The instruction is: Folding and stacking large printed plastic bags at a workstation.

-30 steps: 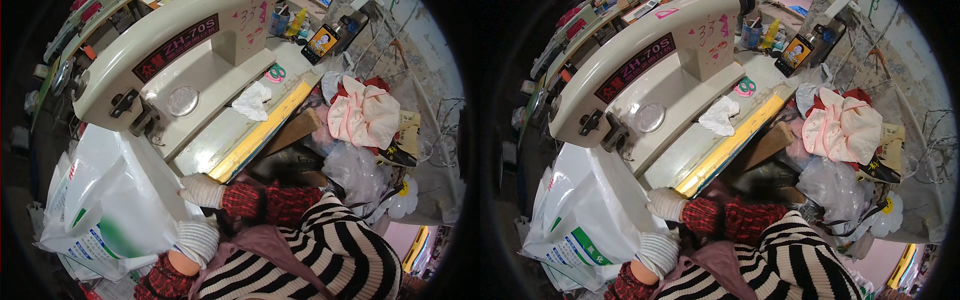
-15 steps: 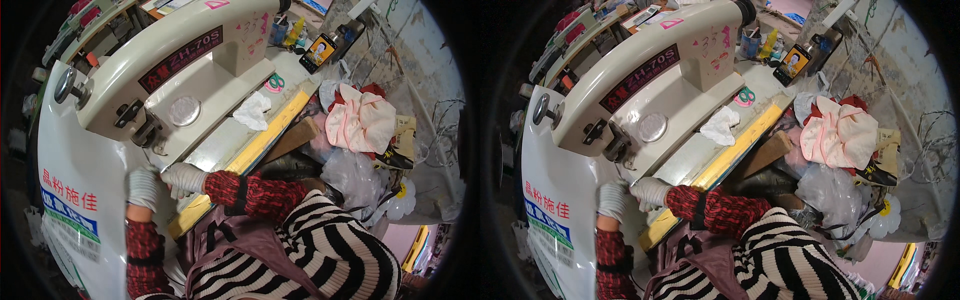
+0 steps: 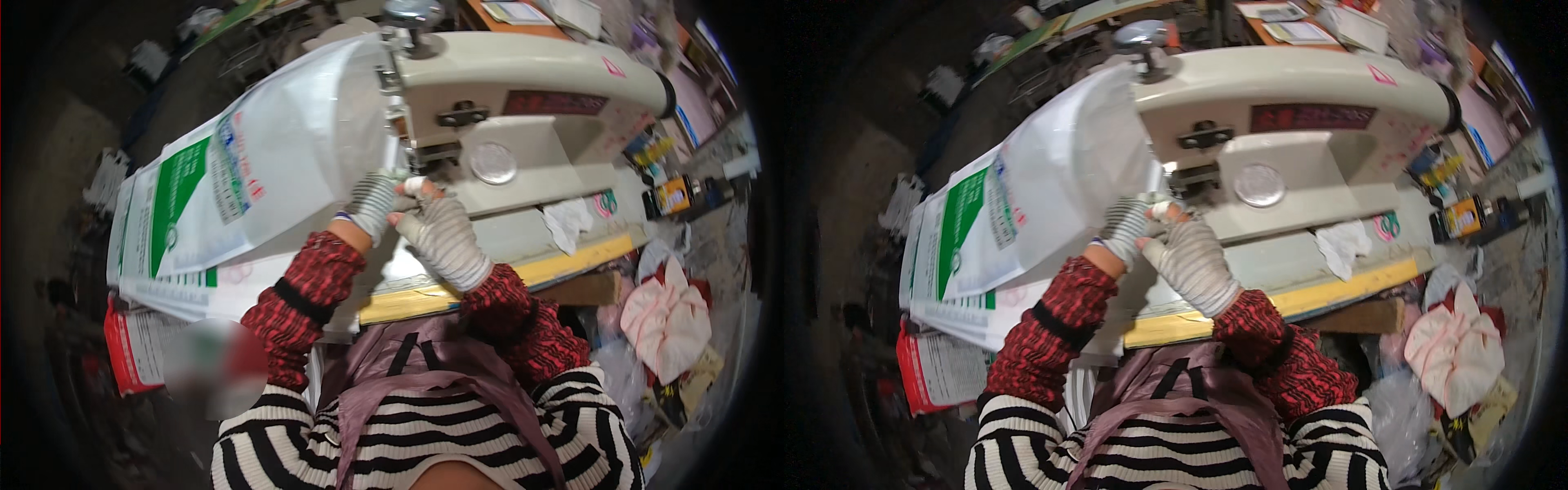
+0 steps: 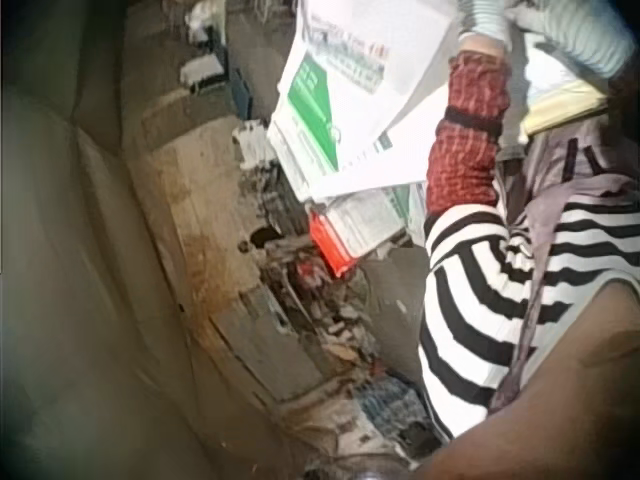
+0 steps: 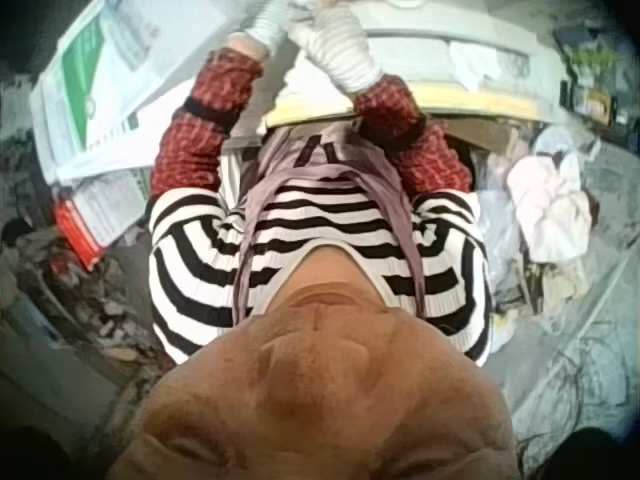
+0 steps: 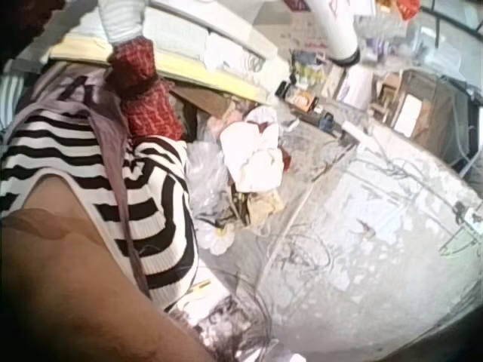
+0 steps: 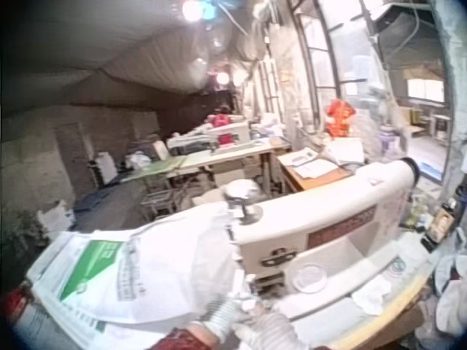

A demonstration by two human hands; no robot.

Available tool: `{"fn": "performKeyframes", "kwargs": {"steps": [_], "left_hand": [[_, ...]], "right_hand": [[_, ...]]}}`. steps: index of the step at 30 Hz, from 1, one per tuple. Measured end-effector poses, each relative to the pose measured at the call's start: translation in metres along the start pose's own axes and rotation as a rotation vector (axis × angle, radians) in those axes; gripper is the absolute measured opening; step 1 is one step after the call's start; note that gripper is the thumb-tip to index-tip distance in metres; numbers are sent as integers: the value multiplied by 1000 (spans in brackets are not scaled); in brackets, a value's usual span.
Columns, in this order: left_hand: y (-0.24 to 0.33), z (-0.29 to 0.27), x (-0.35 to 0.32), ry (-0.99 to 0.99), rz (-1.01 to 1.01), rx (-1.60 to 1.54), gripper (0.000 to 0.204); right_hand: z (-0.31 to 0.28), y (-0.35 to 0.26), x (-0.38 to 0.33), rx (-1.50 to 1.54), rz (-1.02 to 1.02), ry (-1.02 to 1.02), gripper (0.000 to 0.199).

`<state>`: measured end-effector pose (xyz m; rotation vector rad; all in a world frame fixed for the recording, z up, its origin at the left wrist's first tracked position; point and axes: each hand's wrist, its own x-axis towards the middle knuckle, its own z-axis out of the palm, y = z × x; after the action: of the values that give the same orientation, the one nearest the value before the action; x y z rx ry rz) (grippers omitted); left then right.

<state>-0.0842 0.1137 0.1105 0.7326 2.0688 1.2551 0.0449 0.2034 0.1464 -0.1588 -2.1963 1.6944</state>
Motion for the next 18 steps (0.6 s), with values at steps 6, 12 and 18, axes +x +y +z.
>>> {"fn": "performKeyframes", "kwargs": {"steps": [6,12,18], "left_hand": [[-23,-8,-48,124,308,801,34],[-27,30,-113,174,551,984,38],[-55,-43,-190,467,-13,-993,18]], "right_hand": [[41,-42,29,-537,-163,-112,72],[67,-15,46,-577,-23,37,68],[83,-13,38,-170,-2,356,54]]}}
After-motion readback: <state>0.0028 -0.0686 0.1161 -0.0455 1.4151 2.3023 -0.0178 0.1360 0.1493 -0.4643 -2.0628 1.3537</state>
